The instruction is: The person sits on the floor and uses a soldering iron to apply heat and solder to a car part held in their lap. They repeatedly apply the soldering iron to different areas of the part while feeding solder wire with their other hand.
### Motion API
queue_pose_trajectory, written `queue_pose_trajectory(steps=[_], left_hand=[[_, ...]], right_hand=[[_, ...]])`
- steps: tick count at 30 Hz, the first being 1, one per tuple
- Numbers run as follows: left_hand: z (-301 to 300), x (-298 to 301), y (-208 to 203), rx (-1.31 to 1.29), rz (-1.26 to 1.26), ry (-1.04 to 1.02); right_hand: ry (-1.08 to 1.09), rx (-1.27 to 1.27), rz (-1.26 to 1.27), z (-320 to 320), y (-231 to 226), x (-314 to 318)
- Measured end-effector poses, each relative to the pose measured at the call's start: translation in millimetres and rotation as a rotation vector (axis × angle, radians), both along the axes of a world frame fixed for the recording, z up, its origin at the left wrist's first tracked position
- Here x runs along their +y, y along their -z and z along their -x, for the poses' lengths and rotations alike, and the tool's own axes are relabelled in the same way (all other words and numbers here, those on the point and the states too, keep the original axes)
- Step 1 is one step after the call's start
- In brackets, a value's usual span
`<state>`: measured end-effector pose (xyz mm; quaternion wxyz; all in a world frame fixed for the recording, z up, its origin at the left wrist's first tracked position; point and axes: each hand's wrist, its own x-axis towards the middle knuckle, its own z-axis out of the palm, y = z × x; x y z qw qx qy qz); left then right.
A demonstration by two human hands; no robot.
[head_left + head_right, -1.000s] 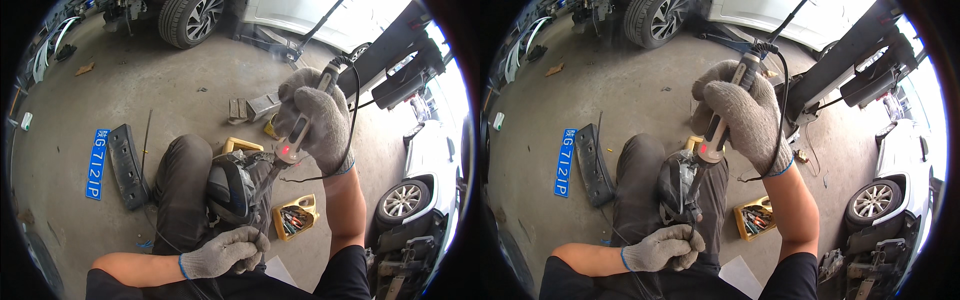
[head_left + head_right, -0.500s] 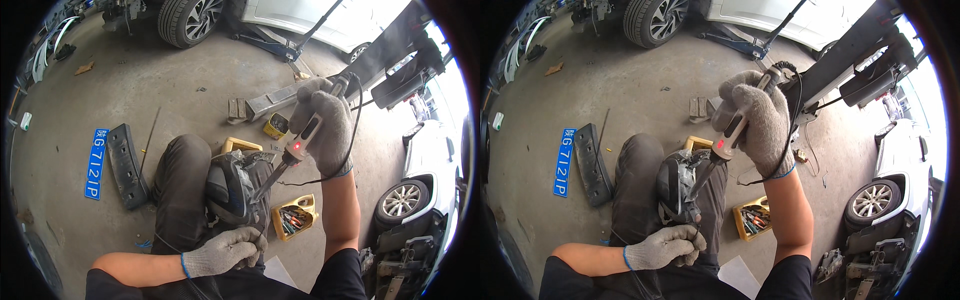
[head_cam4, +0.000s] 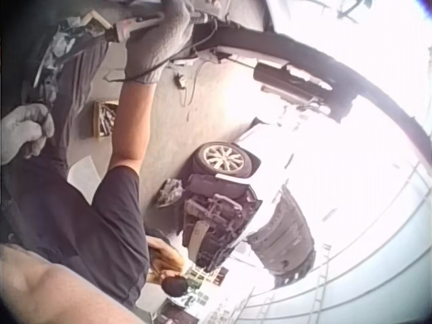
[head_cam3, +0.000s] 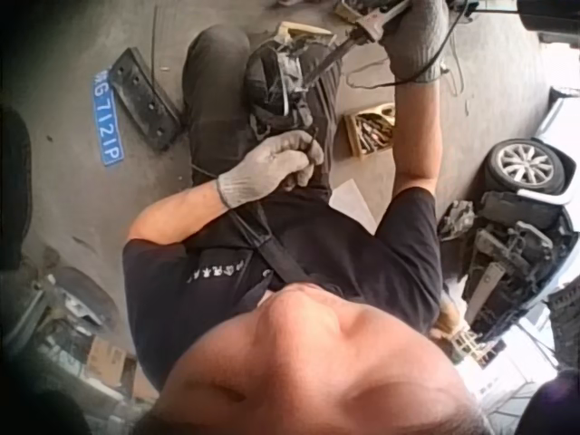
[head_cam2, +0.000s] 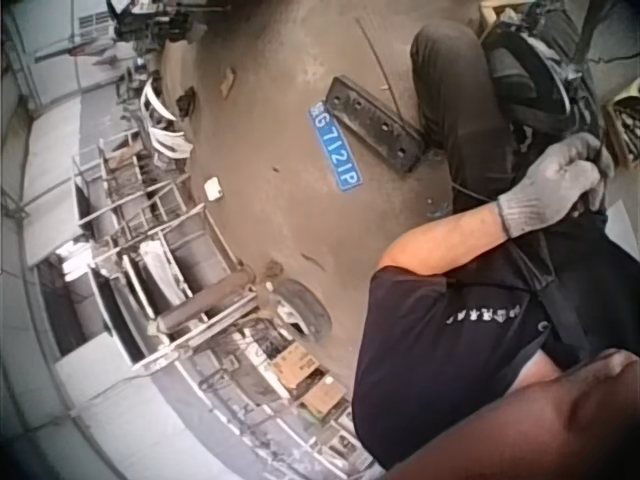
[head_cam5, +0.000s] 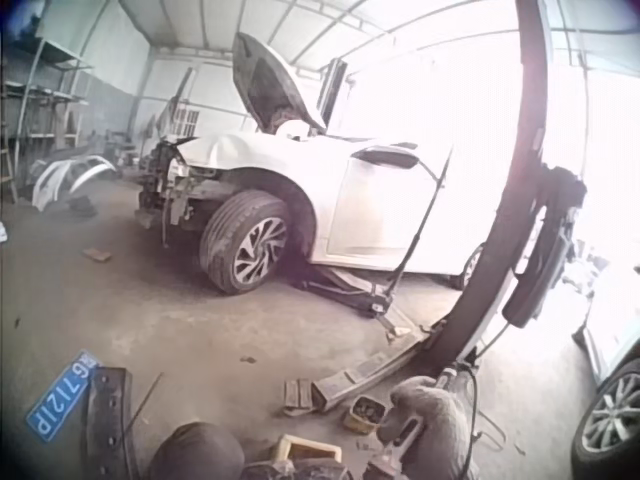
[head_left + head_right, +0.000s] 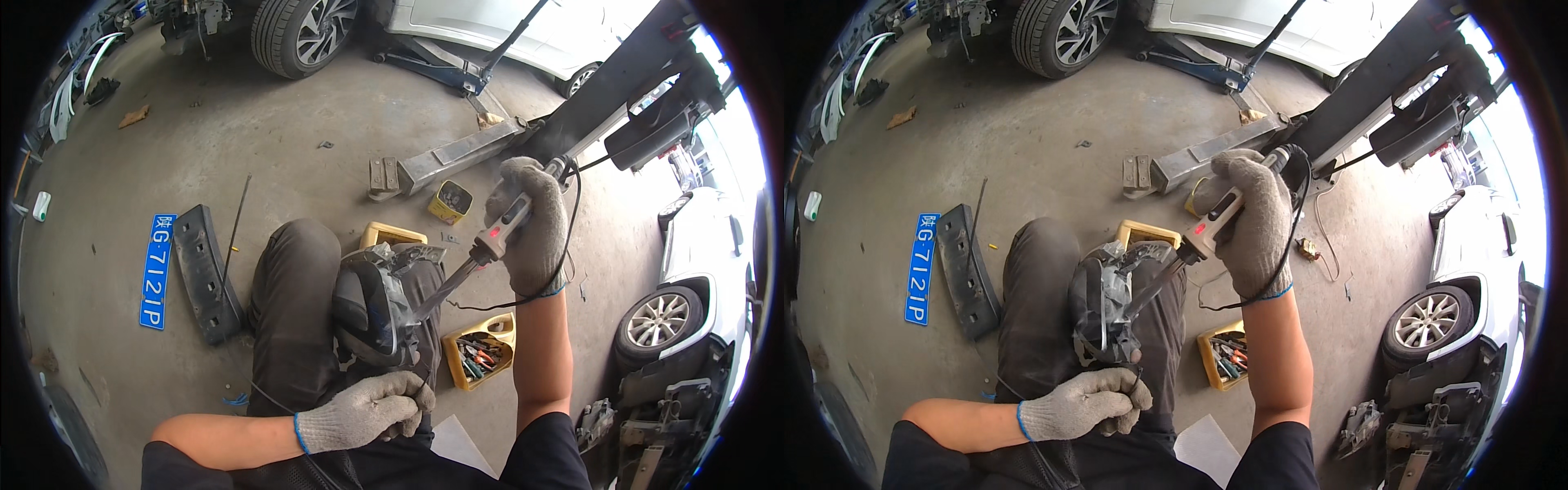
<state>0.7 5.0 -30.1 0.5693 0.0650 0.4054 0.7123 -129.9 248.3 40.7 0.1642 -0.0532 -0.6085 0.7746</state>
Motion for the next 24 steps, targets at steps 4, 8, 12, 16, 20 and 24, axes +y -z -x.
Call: queue_pose_trajectory(steps=[4, 8, 12, 16, 20, 24], left_hand=[[-0.3, -1.5, 0.4, -0.009, -0.006, 0.003], [0.5, -3.4, -0.6, -0.025, -0.001, 0.016], [2.2, -3.4, -2.2, -0.057, -0.013, 0.016], [3.1, -3.0, -7.6, -0.055, 0.037, 0.013], [5.3, -1.4, -11.7, -0.052, 0.074, 0.019], [3.8, -1.7, -8.2, -0.062, 0.090, 0.026]], right_hand=[[-0.026, 0.018, -0.057, -10.8, 11.1, 3.2], [0.135, -0.027, 0.247, -22.8, 15.3, 2.3], [0.230, -0.080, 0.219, -33.2, 19.0, -8.1], [0.160, -0.035, 0.417, -46.9, 39.1, 15.4], [0.282, -0.021, 0.476, -58.4, 52.9, 6.6], [0.406, -0.050, 0.575, -65.9, 42.9, -3.9]])
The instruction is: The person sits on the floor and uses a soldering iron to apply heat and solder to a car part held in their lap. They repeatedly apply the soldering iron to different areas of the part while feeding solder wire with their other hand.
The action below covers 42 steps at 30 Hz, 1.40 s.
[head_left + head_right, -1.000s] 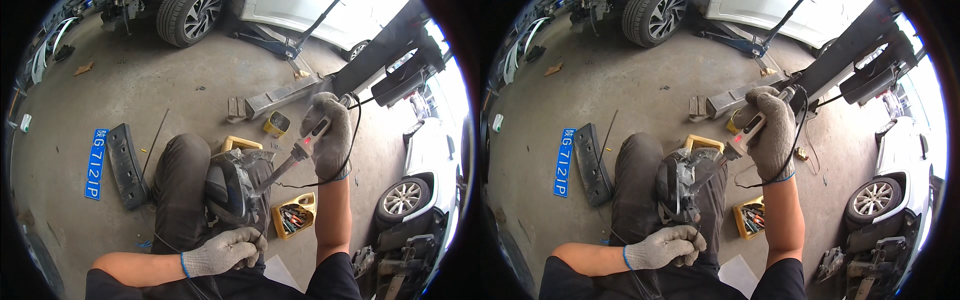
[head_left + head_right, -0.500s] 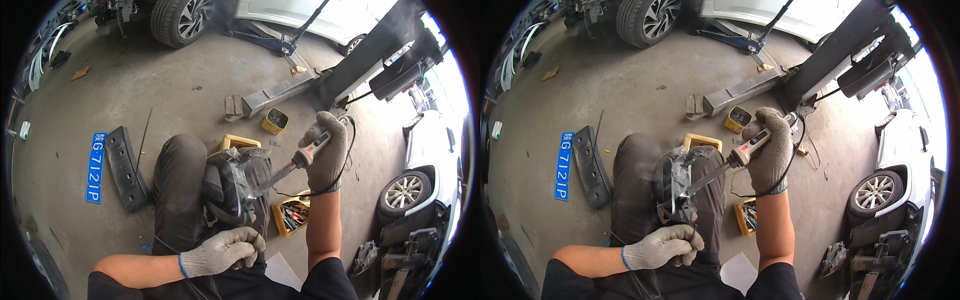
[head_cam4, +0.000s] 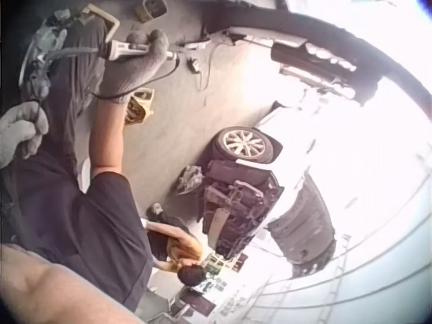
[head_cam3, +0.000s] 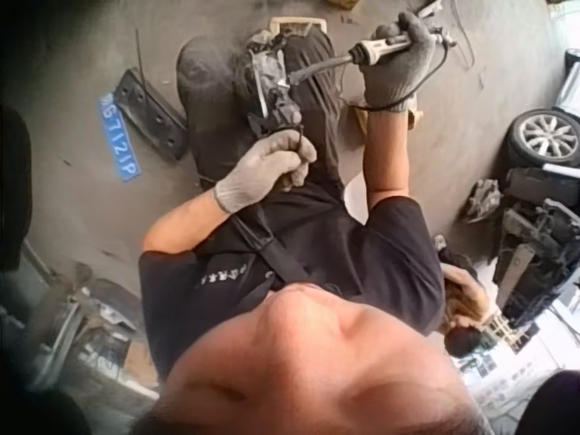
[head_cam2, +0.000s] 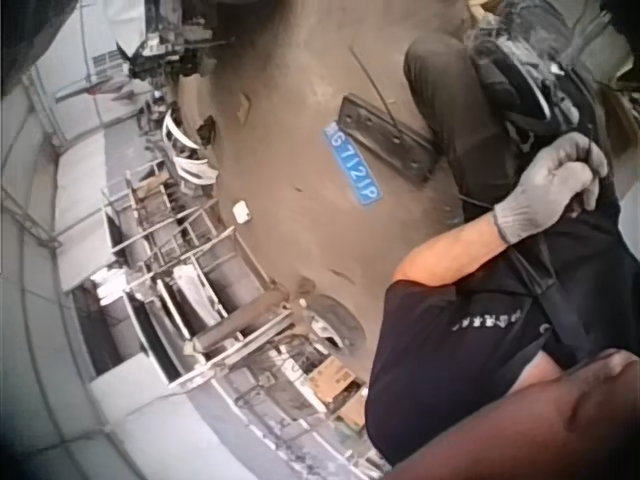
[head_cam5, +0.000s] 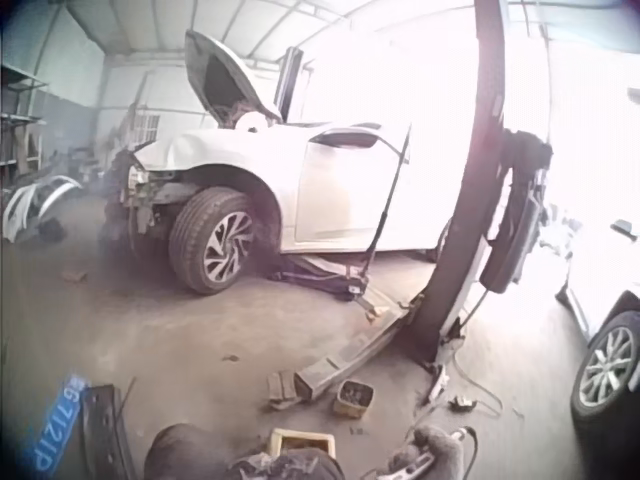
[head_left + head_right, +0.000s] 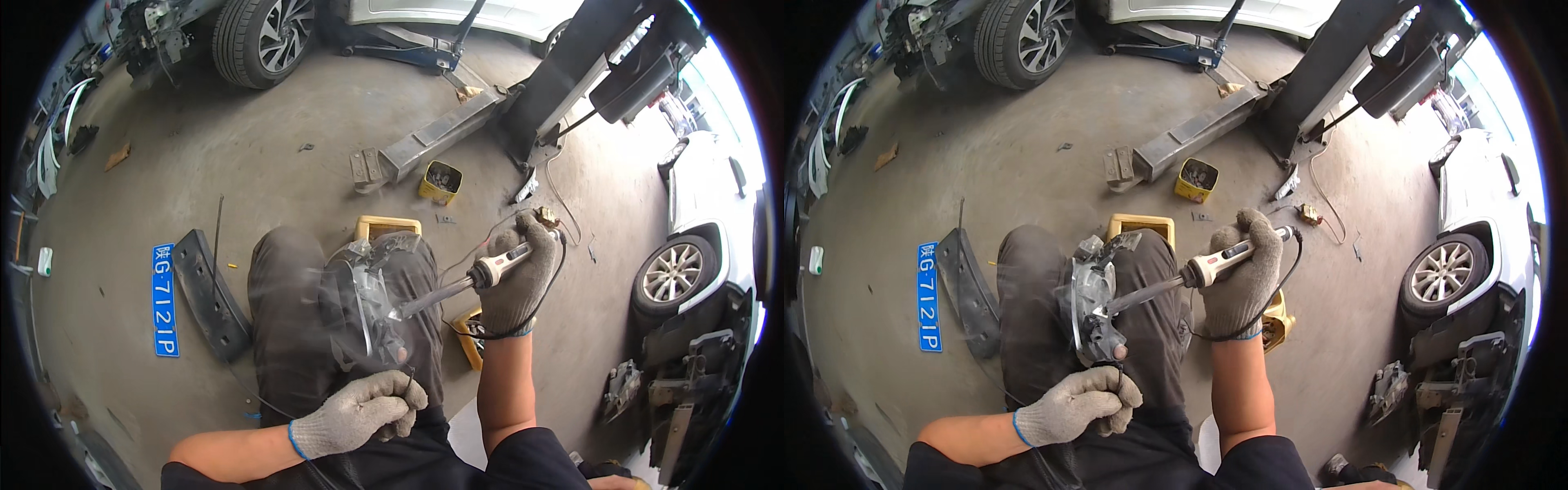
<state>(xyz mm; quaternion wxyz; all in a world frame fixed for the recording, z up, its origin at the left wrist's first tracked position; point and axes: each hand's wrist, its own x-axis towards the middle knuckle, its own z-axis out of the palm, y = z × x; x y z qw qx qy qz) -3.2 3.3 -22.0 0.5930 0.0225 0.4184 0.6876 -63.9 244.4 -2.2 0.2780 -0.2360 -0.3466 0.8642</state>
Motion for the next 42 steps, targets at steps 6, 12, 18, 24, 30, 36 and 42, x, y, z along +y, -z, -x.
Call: queue_pose_trajectory(steps=[6, 12, 18, 24, 30, 36, 42], left_hand=[[0.7, 2.7, 1.2, -0.009, 0.014, 0.022], [1.7, 3.4, 0.7, -0.002, 0.003, 0.026], [0.6, 2.2, 1.8, -0.001, -0.013, 0.017], [0.5, 0.5, 1.9, -0.015, -0.019, 0.011], [1.5, -0.7, 0.5, -0.013, -0.043, 0.008], [1.4, -1.5, -1.1, -0.004, -0.035, 0.018], [0.0, -2.8, 0.5, 0.008, -0.052, 0.016]], right_hand=[[0.012, 0.014, 0.042, -12.0, 20.0, 1.6], [0.021, -0.018, 0.097, -11.7, 30.8, 7.2], [-0.010, -0.078, 0.163, -11.1, 32.8, 3.6], [0.035, -0.113, 0.208, -9.4, 32.9, -1.2], [0.081, -0.111, 0.114, -19.2, 28.2, -3.9], [0.025, -0.049, 0.017, -19.2, 19.9, -0.9], [-0.009, 0.031, -0.130, -5.0, 3.2, 6.9]])
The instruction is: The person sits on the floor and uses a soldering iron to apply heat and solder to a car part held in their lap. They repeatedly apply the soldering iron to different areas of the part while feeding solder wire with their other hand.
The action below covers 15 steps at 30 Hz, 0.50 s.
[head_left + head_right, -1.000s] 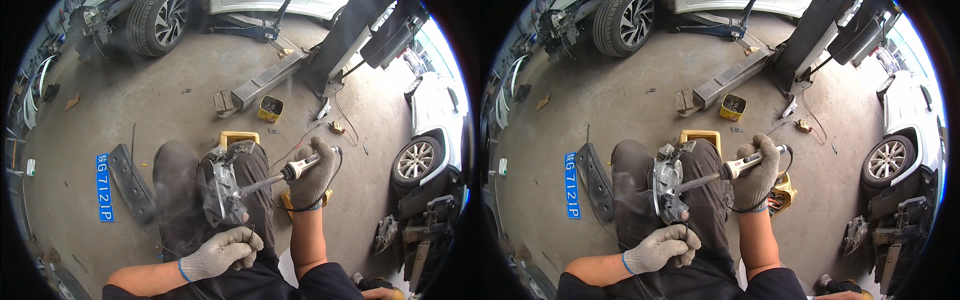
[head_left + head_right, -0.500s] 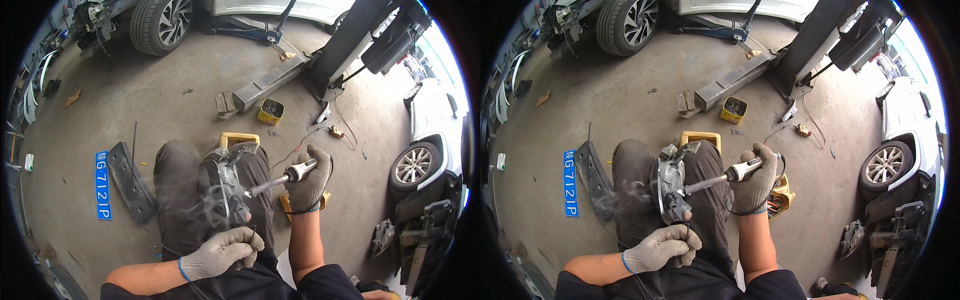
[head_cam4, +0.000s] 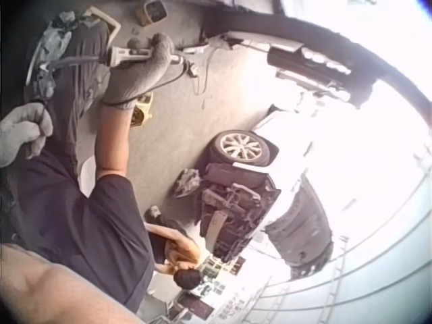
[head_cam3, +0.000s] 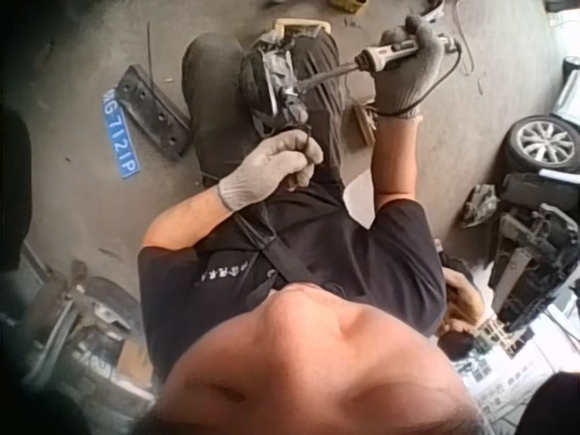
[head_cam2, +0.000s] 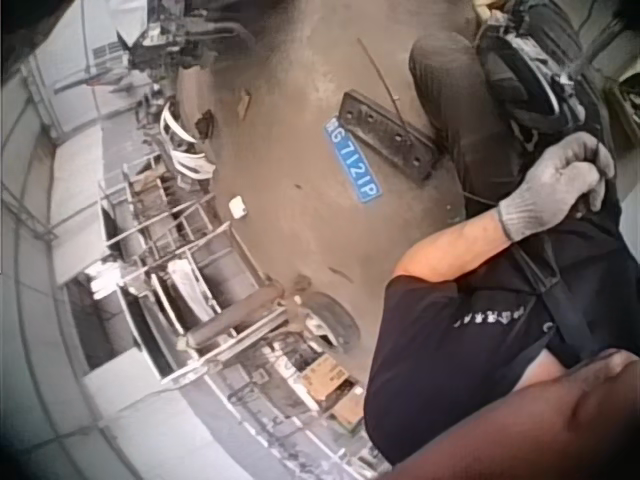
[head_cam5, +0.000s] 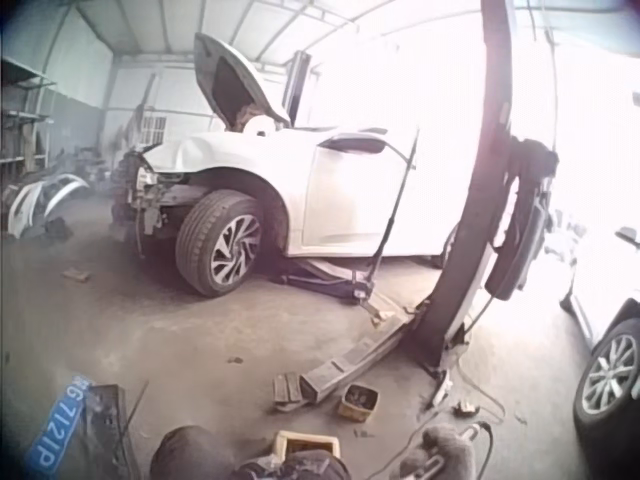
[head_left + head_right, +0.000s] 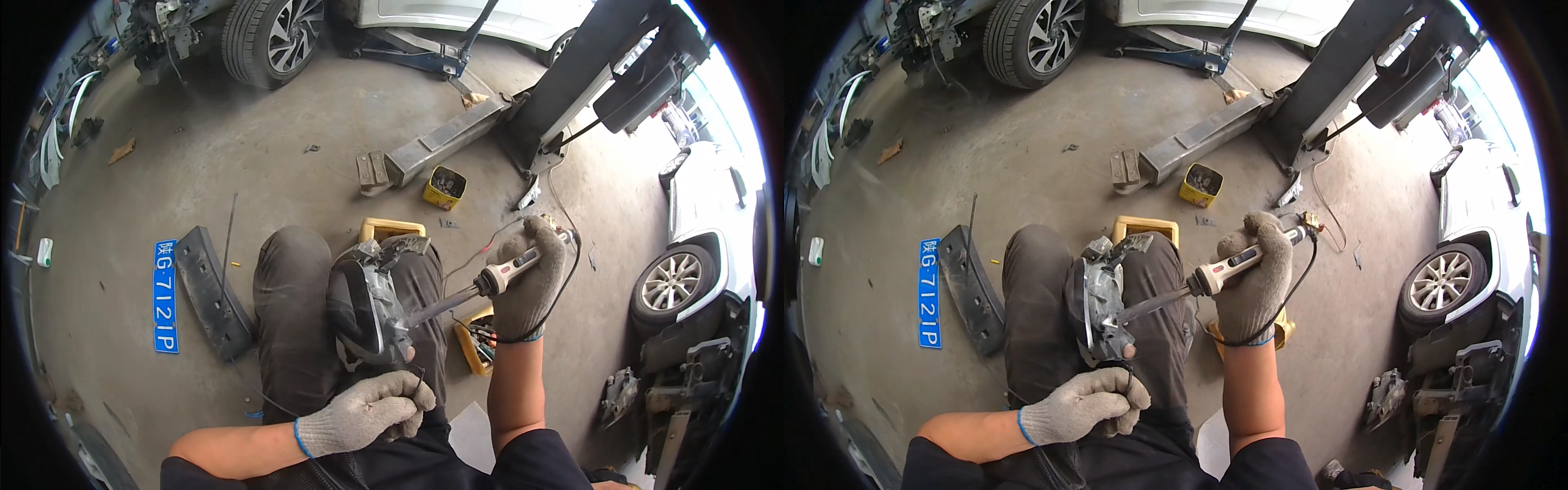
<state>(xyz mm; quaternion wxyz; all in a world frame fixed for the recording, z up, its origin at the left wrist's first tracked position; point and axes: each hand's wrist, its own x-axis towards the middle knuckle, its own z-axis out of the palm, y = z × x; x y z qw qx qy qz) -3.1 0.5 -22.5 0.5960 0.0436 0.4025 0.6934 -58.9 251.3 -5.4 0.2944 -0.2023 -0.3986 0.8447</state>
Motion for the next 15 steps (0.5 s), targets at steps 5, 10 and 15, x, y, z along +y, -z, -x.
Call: queue_pose_trajectory(steps=[5, 10, 15], left_hand=[[-2.1, -1.4, 3.3, 0.013, -0.052, 0.000], [-3.1, -2.5, 3.3, 0.010, -0.078, -0.003], [-1.9, -4.8, 5.4, 0.012, -0.097, 0.013]], right_hand=[[-0.095, 0.057, -0.110, 5.7, -21.2, 4.8], [-0.122, 0.057, -0.299, 13.5, -40.7, -3.6], [-0.137, 0.039, -0.489, 17.0, -55.8, -11.8]])
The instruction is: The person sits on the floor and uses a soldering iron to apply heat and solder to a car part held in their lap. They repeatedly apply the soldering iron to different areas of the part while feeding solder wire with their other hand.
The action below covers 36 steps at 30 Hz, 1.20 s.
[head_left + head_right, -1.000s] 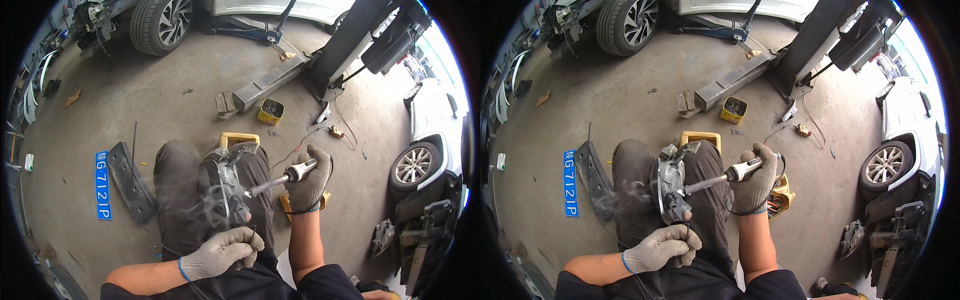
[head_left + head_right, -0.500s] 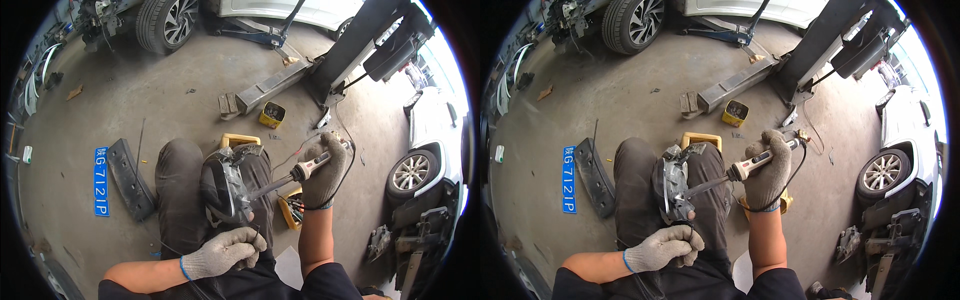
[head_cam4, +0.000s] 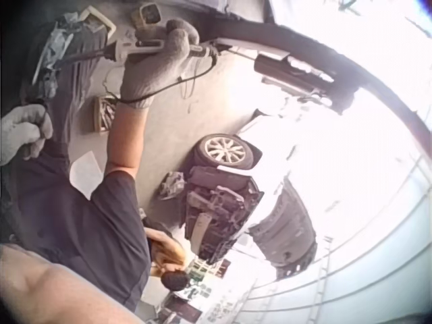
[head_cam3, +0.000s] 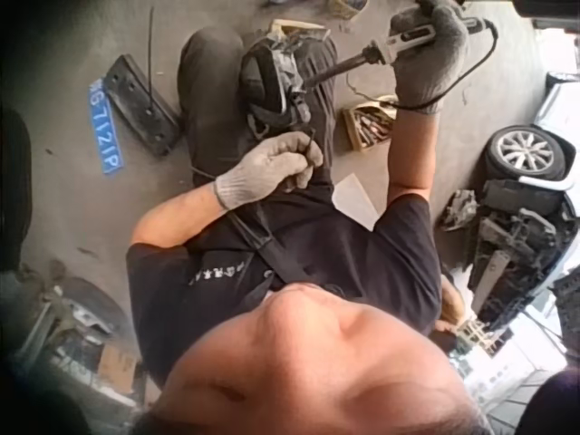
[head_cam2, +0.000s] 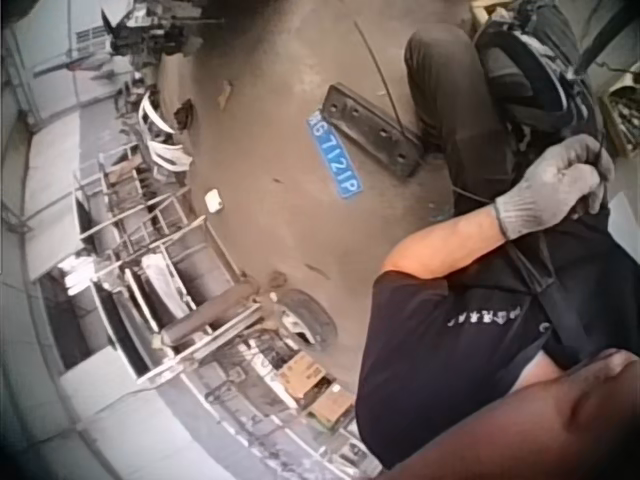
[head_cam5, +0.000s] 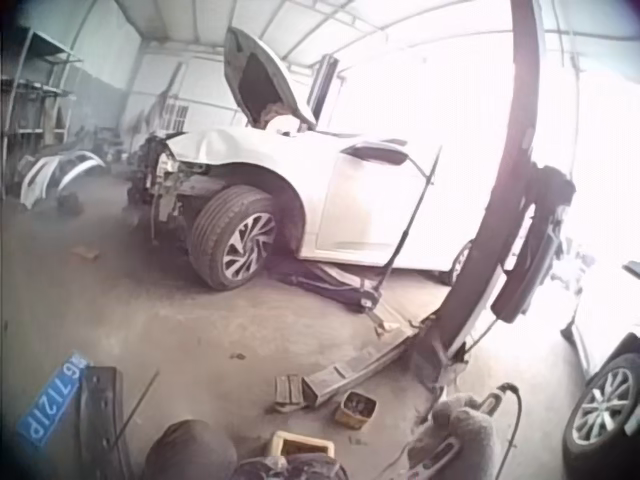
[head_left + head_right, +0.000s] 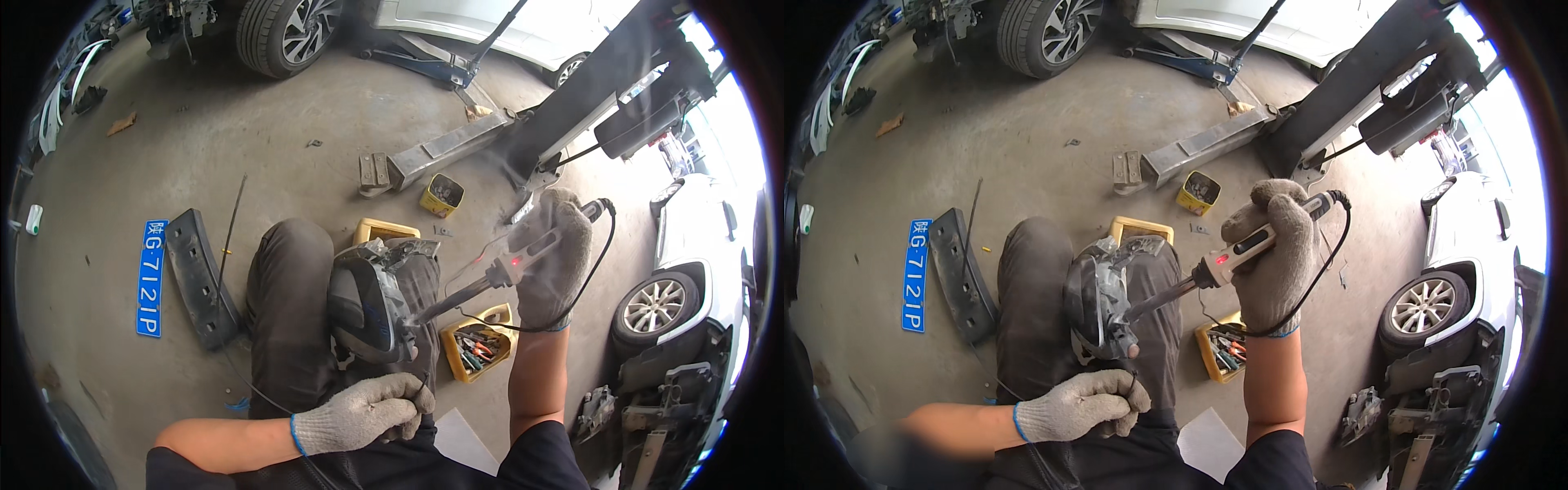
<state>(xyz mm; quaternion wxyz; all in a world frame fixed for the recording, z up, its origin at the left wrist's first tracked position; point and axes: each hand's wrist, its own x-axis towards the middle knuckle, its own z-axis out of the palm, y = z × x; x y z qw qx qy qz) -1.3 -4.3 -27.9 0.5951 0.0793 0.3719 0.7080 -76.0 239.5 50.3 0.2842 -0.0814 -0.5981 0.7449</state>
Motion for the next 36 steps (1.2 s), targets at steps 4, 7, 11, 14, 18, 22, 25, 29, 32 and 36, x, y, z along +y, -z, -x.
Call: queue_pose_trajectory(steps=[4, 7, 11, 14, 18, 22, 25, 29, 32, 36], left_hand=[[-0.7, -2.1, 0.3, 0.013, -0.006, -0.003], [-0.9, -2.6, 1.3, 0.008, -0.018, 0.000], [-1.0, -2.5, 1.3, 0.016, -0.016, 0.007], [-0.3, -3.1, 2.3, 0.024, -0.013, 0.026], [0.5, -3.3, 3.6, 0.016, -0.013, 0.046], [1.1, -2.7, 0.3, 0.005, -0.008, 0.041], [1.1, -2.6, -0.4, 0.001, -0.004, 0.035], [1.1, -3.1, 1.1, 0.013, -0.004, 0.040], [0.4, -2.7, 0.7, 0.009, -0.007, 0.020], [0.7, -3.1, 0.4, -0.008, -0.012, 0.006]], right_hand=[[0.016, -0.061, -0.050, 7.0, -7.3, -4.7], [-0.067, -0.042, -0.053, 10.6, -2.1, 4.9], [-0.083, -0.031, -0.015, 9.9, -3.2, 1.8], [-0.119, -0.013, 0.091, 4.0, -7.2, 1.1], [-0.087, 0.003, 0.022, 4.2, -9.9, -6.0], [-0.116, 0.013, -0.028, 7.6, -12.3, -2.0], [-0.158, 0.030, -0.040, 9.3, -12.9, 1.3], [-0.247, 0.043, -0.039, 9.9, -11.3, 4.8], [-0.251, 0.107, -0.001, 9.0, -10.9, 1.1], [-0.164, 0.061, -0.126, 13.6, -11.2, 4.3]])
